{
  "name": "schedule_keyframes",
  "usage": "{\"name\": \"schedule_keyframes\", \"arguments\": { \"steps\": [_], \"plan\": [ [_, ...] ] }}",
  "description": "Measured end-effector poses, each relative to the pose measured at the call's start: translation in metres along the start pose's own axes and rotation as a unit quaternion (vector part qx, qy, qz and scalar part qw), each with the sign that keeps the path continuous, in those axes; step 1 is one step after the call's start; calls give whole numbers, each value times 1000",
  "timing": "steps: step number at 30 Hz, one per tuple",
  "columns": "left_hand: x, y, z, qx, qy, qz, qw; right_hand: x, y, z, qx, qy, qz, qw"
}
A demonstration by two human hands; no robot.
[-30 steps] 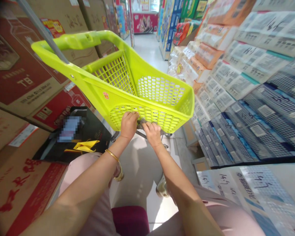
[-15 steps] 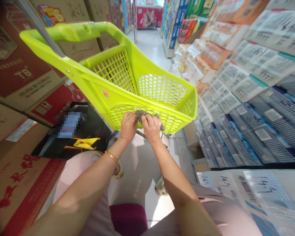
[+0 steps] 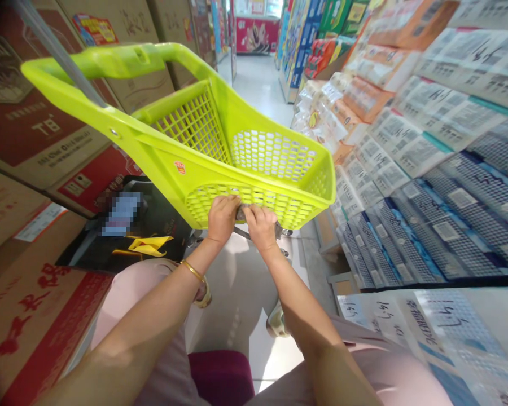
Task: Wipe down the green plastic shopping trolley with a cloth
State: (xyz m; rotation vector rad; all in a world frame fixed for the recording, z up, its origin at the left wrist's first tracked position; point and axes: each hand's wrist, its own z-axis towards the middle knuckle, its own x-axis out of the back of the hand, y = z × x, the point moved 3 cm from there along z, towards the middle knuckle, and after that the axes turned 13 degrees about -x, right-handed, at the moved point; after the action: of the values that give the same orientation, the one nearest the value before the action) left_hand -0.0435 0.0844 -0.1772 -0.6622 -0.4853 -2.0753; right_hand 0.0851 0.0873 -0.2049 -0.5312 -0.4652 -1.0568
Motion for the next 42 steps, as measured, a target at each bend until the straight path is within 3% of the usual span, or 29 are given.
{"name": "schedule_keyframes", "arguments": {
  "steps": [5, 8, 13, 18, 23, 26, 30, 35, 38, 42],
  "plan": [
    [3, 4, -1, 2, -5, 5, 1000, 29, -7, 44, -50, 89, 13, 995],
    [3, 6, -1, 0, -8, 11, 1000, 33, -8, 52, -58, 103, 7, 993],
    [2, 6, -2, -2, -16, 25, 1000, 14, -4, 28, -22, 71, 8, 997],
    [0, 5, -3, -9, -18, 17, 1000, -7, 4, -8, -5, -12, 1, 1000],
    [-1, 4, -3, -7, -10, 9, 1000, -15, 4, -31, 54, -95, -3, 994],
    [-1, 4, -3, -7, -14, 0, 1000, -9, 3, -25, 56, -59, 13, 997],
    [0, 5, -4, -16, -16, 6, 1000, 18, 3, 13, -14, 71, 21, 997],
    [2, 8, -2, -11, -5, 32, 999, 42, 1, 54, -74, 84, 39, 993],
    [3, 8, -1, -17, -2, 35, 999, 38, -2, 51, -69, 77, 28, 994],
    [1, 6, -3, -18, -13, 29, 999, 15, -2, 23, -29, 55, 7, 998]
  ]
}}
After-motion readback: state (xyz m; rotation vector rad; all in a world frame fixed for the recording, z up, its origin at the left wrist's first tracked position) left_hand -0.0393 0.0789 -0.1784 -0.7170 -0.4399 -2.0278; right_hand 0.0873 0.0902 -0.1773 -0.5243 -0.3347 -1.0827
